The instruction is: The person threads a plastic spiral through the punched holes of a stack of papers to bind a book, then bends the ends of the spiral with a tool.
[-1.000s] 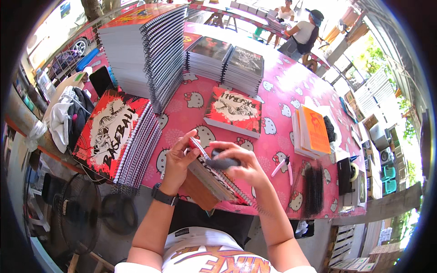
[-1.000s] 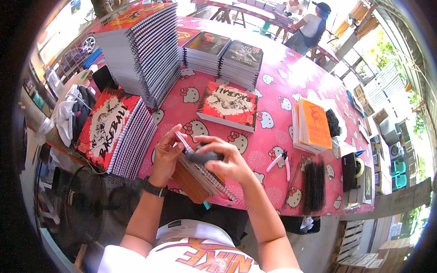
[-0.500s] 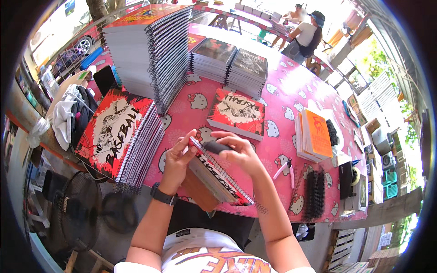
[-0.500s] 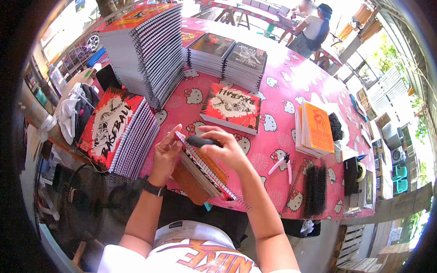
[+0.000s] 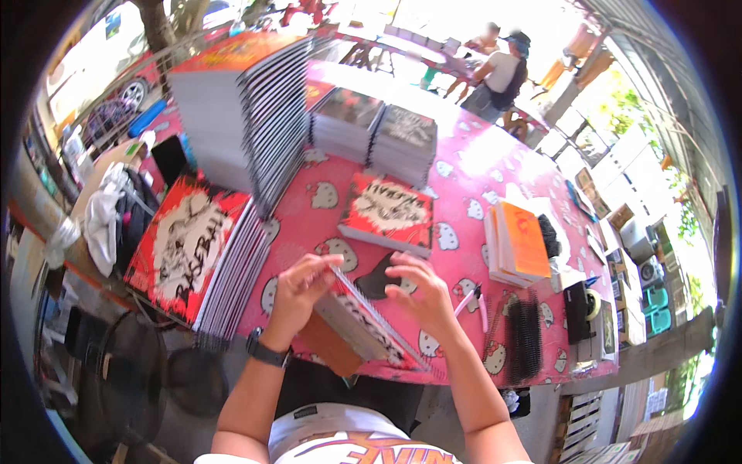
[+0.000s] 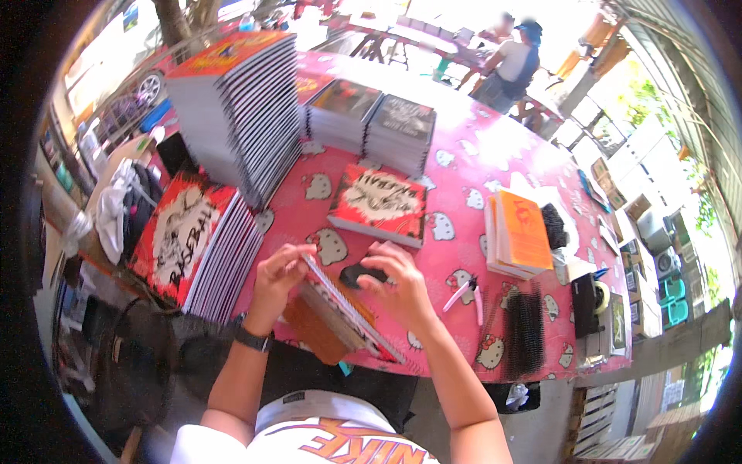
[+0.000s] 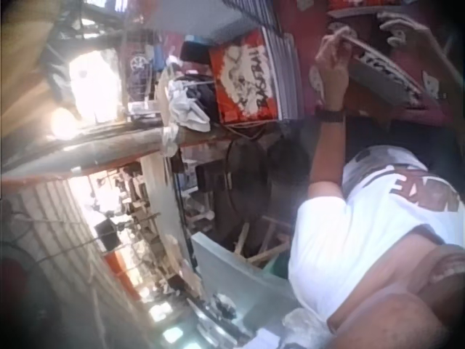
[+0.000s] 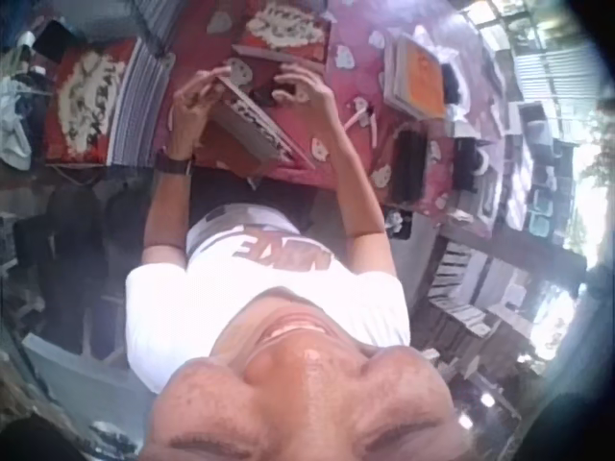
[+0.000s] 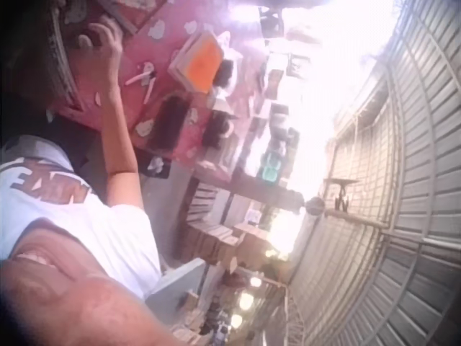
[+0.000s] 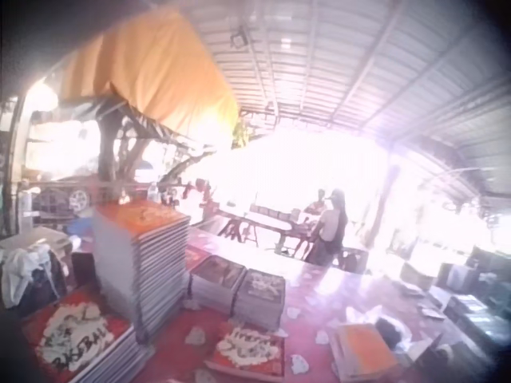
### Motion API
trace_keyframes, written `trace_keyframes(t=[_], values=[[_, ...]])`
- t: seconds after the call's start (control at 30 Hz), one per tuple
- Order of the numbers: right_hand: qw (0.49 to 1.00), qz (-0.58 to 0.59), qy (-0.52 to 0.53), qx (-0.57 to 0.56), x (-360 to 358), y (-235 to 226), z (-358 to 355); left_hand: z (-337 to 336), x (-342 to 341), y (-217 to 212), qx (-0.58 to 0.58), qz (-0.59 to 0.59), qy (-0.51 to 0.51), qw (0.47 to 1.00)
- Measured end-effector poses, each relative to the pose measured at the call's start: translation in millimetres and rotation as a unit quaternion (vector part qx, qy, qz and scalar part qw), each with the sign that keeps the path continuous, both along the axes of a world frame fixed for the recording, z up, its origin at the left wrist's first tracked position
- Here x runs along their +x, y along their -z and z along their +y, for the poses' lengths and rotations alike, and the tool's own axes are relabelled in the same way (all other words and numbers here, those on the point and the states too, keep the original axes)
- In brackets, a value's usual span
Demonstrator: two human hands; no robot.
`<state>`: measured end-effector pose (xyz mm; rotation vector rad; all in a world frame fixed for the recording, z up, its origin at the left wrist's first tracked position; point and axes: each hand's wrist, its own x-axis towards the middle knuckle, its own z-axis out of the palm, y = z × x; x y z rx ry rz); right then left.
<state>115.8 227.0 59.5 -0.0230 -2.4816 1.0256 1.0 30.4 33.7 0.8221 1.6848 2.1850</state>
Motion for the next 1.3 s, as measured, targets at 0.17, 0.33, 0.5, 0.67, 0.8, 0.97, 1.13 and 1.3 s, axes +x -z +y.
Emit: trace_keyframes(t=[0.17,0.33,0.5,0.67,0.8,0.97,1.13,1.3], values=[[0.997,0.061,0.039,-0.036,36,-77,-62,11,31,-59,0.009,0.125,0.078,0.989],[0.983,0.124,0.106,-0.079,48,-70,-67,24,42,-65,0.046,0.124,0.096,0.987],[0.976,0.157,0.134,-0.076,50,-66,-78,23,50,-64,0.044,0.143,0.058,0.987],[0.986,0.123,0.107,-0.029,54,-70,-70,18,57,-71,0.054,0.218,0.034,0.974],[0.985,0.154,0.059,0.057,45,-82,-78,7,54,-76,0.051,0.21,-0.011,0.976],[0.991,0.114,0.049,0.059,52,-103,-76,2,54,-90,0.039,0.264,-0.002,0.964],[0.98,0.189,0.05,0.03,50,-143,-84,-28,44,-96,0.015,0.351,-0.26,0.9],[0.906,0.347,0.006,-0.24,10,-177,-99,-84,44,-81,-0.023,0.117,-0.088,0.989]])
